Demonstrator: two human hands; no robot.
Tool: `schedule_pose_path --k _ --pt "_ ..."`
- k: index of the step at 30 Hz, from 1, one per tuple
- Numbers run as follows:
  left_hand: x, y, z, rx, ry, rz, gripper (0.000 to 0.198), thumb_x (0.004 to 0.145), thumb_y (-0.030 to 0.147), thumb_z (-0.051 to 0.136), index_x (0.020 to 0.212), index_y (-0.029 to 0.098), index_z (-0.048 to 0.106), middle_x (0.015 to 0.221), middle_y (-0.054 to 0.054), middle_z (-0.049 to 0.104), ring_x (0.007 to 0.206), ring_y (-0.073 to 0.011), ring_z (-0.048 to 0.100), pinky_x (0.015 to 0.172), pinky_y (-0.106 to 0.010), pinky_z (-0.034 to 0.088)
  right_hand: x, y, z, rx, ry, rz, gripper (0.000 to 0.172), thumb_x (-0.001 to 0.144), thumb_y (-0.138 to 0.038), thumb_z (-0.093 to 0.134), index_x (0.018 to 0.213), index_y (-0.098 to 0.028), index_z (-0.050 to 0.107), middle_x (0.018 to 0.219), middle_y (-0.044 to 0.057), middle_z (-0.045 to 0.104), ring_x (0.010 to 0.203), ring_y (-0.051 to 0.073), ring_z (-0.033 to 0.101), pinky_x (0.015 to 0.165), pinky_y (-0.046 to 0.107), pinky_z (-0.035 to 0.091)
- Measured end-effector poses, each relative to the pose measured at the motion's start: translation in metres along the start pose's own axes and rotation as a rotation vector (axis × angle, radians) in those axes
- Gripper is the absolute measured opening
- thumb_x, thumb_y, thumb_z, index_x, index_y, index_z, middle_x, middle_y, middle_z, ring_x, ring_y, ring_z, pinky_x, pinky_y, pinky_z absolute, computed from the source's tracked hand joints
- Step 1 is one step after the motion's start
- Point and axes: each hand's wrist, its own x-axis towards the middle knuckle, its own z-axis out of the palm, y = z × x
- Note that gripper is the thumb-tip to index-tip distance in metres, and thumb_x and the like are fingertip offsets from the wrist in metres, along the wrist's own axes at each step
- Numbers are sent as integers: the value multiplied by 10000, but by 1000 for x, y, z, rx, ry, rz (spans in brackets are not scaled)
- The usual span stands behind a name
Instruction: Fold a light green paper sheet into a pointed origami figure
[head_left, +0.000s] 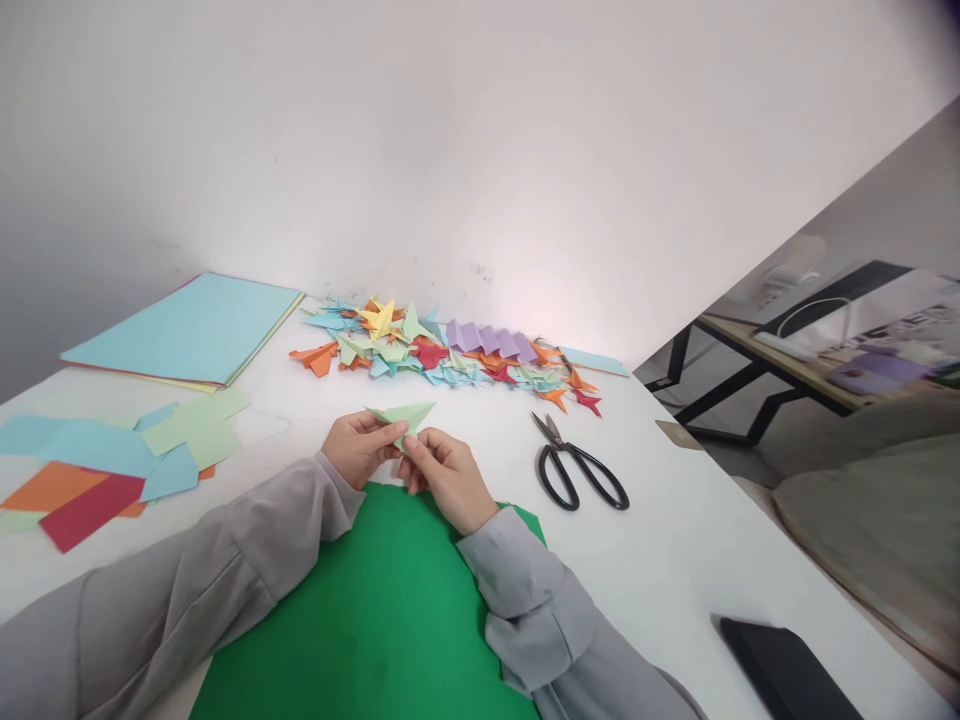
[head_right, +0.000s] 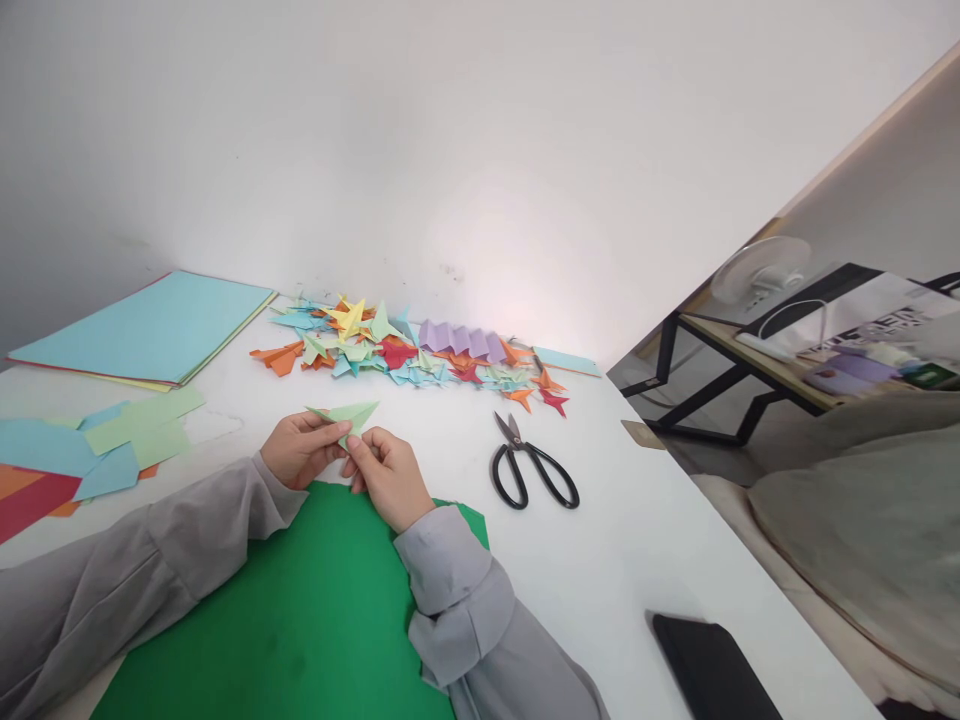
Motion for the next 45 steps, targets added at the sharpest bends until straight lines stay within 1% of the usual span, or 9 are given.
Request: schedule_pose_path --k 7,15,20,24,27,32,39,42,45 --pt "3 -5 -4 38 -54 10 310 364 225 822 541 93 604 472 -7 609 446 -96 542 452 -219 444 0 -1 0 -39 3 -2 343 744 -493 535 606 -195 438 493 -41 541 369 74 451 393 199 341" --pt "1 0 -4 -42 -21 -39 318 355 189 831 494 99 560 446 8 585 400 -66 518 390 -168 428 0 -1 0 -45 74 -3 398 729 -520 552 536 -194 431 382 -57 495 297 66 396 332 187 285" --pt "2 0 -5 -52 -28 -57 306 373 185 830 484 97 559 442 7 572 402 -62 508 383 -165 431 1 -3 -1 -24 64 9 435 722 -564 533 517 -192 442 334 -70 441 261 53 334 299 182 234" --pt "3 -1 -4 -73 -7 -40 296 379 184 830 520 84 590 480 -7 590 442 -67 528 418 -167 455 0 -3 -2 -20 94 36 515 772 -600 426 470 -183 436 339 -44 451 274 53 374 315 179 269" --pt "3 -1 -3 -90 25 -34 308 360 173 834 529 82 592 523 -27 617 483 -86 559 447 -180 474 0 -3 -2 43 124 87 517 764 -633 394 520 -182 457 355 -40 469 282 67 410 306 177 278" --pt "1 0 -3 -78 10 -25 303 359 163 832 507 87 578 497 -11 612 475 -86 559 471 -193 487 1 -3 -1 14 55 46 467 733 -598 486 543 -172 487 386 -39 499 305 63 434 330 170 319" --pt "0 -1 -5 31 -10 -35 383 299 116 834 615 87 619 508 -23 640 451 -104 569 455 -214 480 1 -2 -2 86 121 90 435 724 -558 531 526 -176 469 402 -36 517 310 64 441 334 175 327" --pt "0 -3 -8 137 -63 -9 385 300 106 825 630 90 628 472 -13 626 399 -103 544 403 -209 444 1 -3 -2 112 120 87 399 679 -542 596 570 -179 471 449 -40 544 355 78 485 363 186 370" --pt "1 -6 -10 205 -123 16 358 318 92 813 624 92 629 461 -6 616 393 -108 540 399 -214 437 1 -4 -2 76 106 82 396 681 -542 593 570 -180 479 434 -48 524 347 78 469 347 187 349"
